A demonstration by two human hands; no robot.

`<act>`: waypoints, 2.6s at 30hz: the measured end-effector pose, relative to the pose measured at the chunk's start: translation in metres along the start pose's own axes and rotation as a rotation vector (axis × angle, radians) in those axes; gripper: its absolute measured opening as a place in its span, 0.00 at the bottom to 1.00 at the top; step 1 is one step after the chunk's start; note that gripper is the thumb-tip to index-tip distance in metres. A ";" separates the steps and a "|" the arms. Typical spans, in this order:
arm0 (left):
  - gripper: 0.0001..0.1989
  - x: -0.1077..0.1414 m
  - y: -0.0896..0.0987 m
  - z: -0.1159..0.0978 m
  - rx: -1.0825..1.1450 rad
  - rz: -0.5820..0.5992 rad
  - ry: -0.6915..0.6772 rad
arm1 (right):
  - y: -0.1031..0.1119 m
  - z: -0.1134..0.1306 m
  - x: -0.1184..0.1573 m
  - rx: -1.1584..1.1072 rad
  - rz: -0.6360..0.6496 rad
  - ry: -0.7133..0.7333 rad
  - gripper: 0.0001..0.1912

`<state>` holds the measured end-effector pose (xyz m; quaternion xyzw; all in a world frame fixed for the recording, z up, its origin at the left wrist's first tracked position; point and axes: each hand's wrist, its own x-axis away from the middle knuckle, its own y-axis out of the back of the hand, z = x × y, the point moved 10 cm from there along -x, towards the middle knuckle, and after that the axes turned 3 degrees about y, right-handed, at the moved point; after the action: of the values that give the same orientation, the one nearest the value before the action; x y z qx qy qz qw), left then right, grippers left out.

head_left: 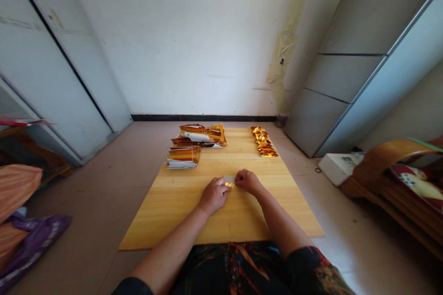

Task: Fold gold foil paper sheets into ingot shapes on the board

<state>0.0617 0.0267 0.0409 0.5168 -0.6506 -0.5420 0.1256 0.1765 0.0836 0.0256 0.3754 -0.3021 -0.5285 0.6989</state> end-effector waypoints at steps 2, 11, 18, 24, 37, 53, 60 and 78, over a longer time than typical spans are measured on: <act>0.13 0.000 0.000 0.000 0.006 -0.013 -0.004 | 0.001 -0.001 0.000 -0.025 -0.010 0.003 0.07; 0.12 -0.001 0.000 0.000 0.010 -0.011 -0.004 | 0.001 0.002 0.003 0.046 -0.062 -0.028 0.07; 0.08 -0.002 0.002 -0.001 0.001 -0.022 -0.006 | 0.000 -0.002 -0.002 0.050 -0.096 0.047 0.07; 0.08 -0.005 0.001 0.002 -0.034 0.005 0.034 | 0.002 0.020 0.011 0.193 -0.120 0.299 0.15; 0.10 -0.008 0.014 0.009 -0.279 0.115 0.000 | -0.010 0.052 0.045 0.326 -0.095 0.341 0.09; 0.14 0.005 0.023 0.011 -0.112 0.061 -0.205 | -0.009 0.038 0.028 0.124 -0.079 0.485 0.12; 0.15 0.003 0.021 0.015 -0.091 0.072 -0.185 | -0.011 0.033 0.023 0.074 -0.089 0.540 0.10; 0.14 0.005 0.026 0.012 -0.039 0.032 -0.149 | -0.016 0.038 0.021 0.005 -0.034 0.569 0.14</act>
<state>0.0366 0.0266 0.0564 0.4620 -0.6556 -0.5896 0.0955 0.1424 0.0532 0.0336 0.5154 -0.0889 -0.4128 0.7457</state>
